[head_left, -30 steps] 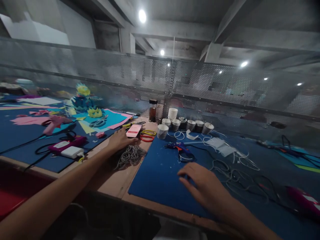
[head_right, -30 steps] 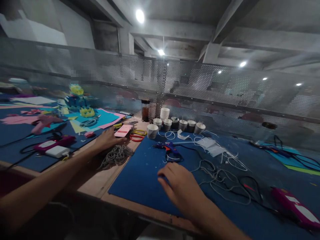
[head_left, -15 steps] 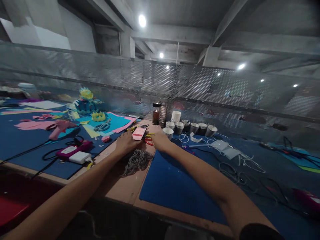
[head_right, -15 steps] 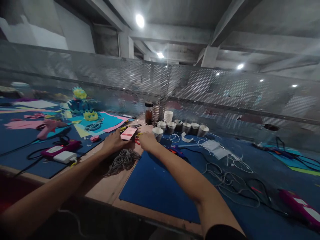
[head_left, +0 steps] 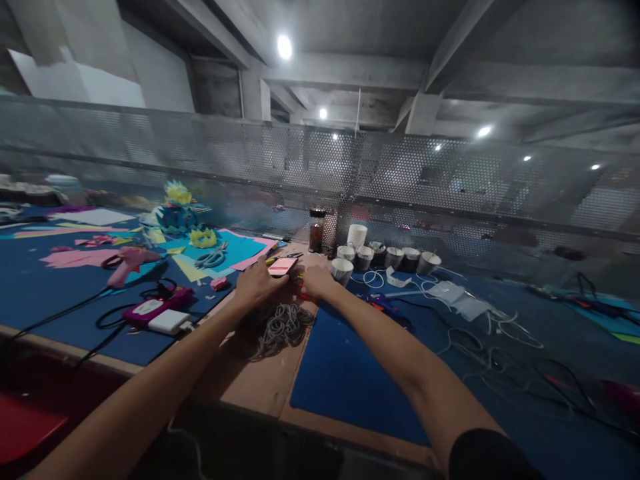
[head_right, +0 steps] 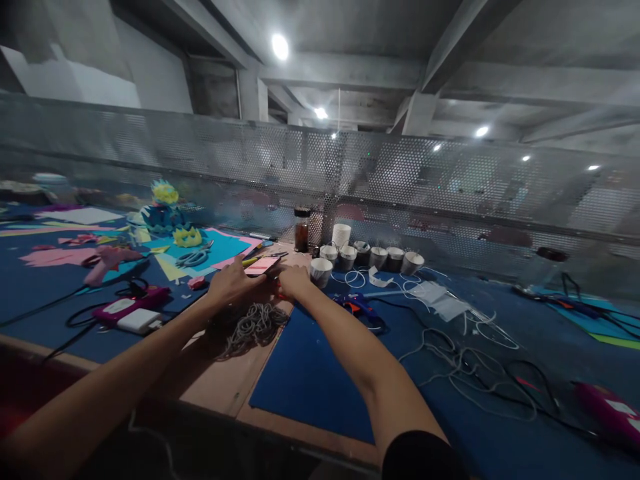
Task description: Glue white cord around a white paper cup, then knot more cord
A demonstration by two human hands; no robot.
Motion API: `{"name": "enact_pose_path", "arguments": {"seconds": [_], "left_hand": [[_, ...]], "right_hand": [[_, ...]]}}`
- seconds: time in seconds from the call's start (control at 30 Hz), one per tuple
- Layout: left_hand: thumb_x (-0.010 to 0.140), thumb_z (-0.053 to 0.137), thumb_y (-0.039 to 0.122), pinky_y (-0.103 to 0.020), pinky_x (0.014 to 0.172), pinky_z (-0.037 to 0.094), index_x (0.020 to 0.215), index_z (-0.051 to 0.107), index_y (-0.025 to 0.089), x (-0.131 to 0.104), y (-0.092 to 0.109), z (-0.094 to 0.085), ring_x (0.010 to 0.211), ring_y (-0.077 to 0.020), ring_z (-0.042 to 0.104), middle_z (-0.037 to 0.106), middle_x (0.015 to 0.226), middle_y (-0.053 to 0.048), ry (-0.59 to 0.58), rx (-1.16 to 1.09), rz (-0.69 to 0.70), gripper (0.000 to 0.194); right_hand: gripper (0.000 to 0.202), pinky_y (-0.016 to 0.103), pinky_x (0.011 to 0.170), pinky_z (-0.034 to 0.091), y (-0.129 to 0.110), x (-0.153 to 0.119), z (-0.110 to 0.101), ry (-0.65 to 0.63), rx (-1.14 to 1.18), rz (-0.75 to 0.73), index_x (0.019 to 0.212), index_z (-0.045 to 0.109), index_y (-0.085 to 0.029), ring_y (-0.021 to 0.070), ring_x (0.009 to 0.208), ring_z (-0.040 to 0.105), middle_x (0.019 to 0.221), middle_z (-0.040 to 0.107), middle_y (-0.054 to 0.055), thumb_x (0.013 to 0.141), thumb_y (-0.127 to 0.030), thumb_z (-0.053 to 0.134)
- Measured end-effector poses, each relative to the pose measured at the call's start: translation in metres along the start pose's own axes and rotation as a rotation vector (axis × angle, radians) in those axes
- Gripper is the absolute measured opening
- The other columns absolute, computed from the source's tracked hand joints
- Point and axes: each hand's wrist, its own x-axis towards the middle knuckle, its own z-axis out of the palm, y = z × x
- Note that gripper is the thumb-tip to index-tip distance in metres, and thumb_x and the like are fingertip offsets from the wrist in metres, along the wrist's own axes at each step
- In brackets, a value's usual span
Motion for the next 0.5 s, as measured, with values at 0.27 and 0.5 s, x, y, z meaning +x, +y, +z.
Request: {"name": "enact_pose_path", "arguments": {"seconds": [0.27, 0.5], "left_hand": [[0.065, 0.043, 0.088, -0.043, 0.080, 0.048, 0.142, 0.032, 0.010, 0.009, -0.001, -0.011, 0.110, -0.0439, 0.062, 0.065, 0.119, -0.026, -0.075, -0.036, -0.011, 0.110], [0.067, 0.043, 0.085, -0.040, 0.079, 0.048, 0.133, 0.040, 0.011, 0.001, -0.004, -0.007, 0.105, -0.0401, 0.065, 0.068, 0.115, -0.024, -0.099, -0.027, -0.008, 0.100]], "right_hand": [[0.042, 0.039, 0.082, 0.052, -0.013, -0.031, -0.016, -0.015, 0.019, -0.012, 0.118, 0.065, -0.008, 0.0312, 0.101, 0.064, 0.123, 0.059, 0.023, 0.088, -0.036, 0.060], [0.025, 0.037, 0.077, 0.052, -0.003, -0.096, -0.051, -0.002, -0.011, -0.006, 0.102, 0.070, -0.006, 0.0314, 0.095, 0.066, 0.108, 0.065, 0.023, 0.088, -0.020, 0.055]]}}
